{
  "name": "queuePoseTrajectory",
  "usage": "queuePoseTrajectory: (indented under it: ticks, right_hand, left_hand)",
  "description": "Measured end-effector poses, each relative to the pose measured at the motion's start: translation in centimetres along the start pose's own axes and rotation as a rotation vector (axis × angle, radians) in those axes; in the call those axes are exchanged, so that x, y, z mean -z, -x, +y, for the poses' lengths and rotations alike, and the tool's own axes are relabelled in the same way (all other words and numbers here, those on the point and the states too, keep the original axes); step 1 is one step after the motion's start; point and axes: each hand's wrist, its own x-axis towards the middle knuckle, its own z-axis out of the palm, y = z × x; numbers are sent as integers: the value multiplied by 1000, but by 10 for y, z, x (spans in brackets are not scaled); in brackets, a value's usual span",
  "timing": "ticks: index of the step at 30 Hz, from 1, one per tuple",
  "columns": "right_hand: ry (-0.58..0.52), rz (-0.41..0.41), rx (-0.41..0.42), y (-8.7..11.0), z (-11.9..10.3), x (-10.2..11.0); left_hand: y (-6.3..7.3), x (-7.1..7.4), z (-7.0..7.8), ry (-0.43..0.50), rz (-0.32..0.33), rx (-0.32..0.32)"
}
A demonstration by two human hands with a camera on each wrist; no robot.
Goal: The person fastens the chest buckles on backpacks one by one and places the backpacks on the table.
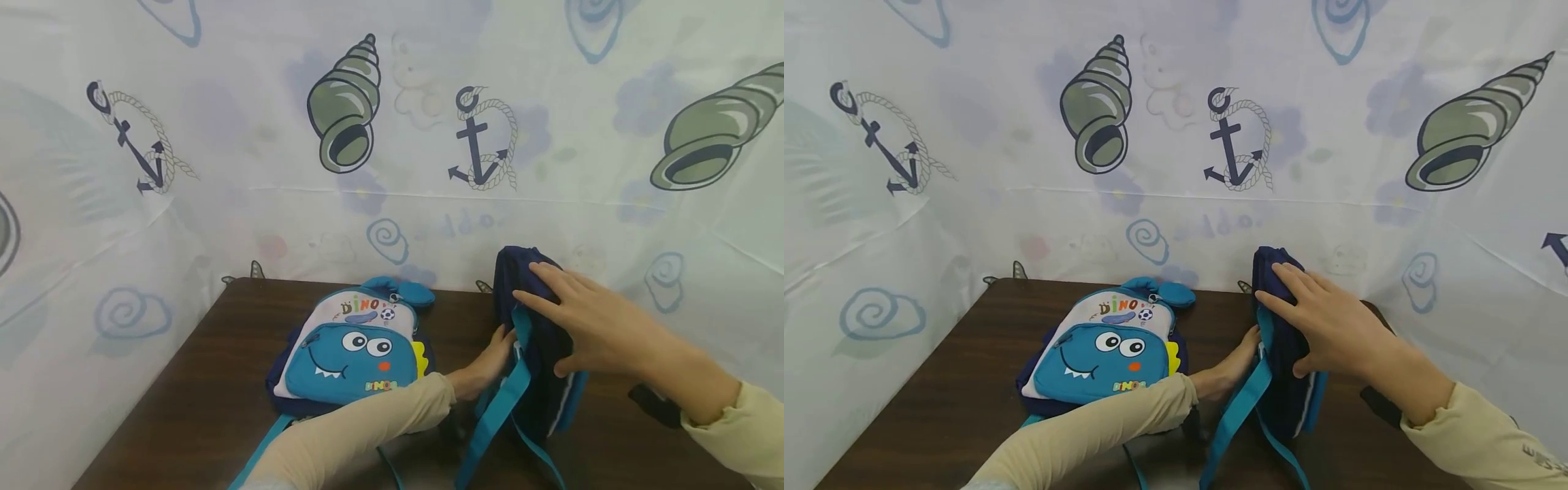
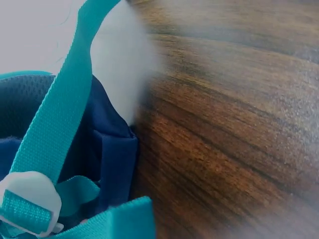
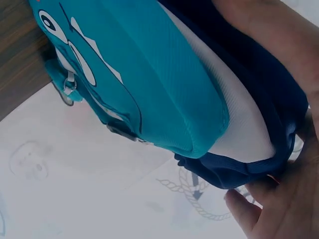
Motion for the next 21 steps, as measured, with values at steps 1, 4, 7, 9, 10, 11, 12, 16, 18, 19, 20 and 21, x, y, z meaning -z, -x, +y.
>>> queuePoseTrajectory:
  ticks: [1,4,7,9,10,11,12,16,18,19,20,21]
  right_hand:
    - [14,7,10,0,0,-1]
    - [42,45,30,1,1,-4]
    - [51,84,43,4,5,-10]
    - [57,100,46,7,7,-12]
    - [58,103,44,8,7,-13]
    - [57,101,40,10,8,-14]
    - [59,99,32,11,8,-14]
    - [38,69,-13,16,12,-14]
    - [21,56,-34,19,14,-15]
    - [12,50,-43,20,16,-16]
    - [6,49,-50,22,17,-17]
    - [2,51,-54,24,19,-18]
  left_hand:
    - [0,0,0,-2,7,1]
    - [0,0,-2,-17,14,5]
    - [-2,-3,-3,-35,5,7]
    - [-4,-7,-3,-49,1,12]
    - [-5,-9,-3,-54,1,14]
    - [-6,-10,-3,-59,1,13]
    - [-7,-12,-2,-64,3,16]
    - [-8,-17,0,-71,8,24]
    - [-9,-19,1,-79,13,34]
    - [-9,-20,2,-85,13,40]
    - [-9,-21,2,-89,11,44]
    - [-9,-22,2,-94,8,48]
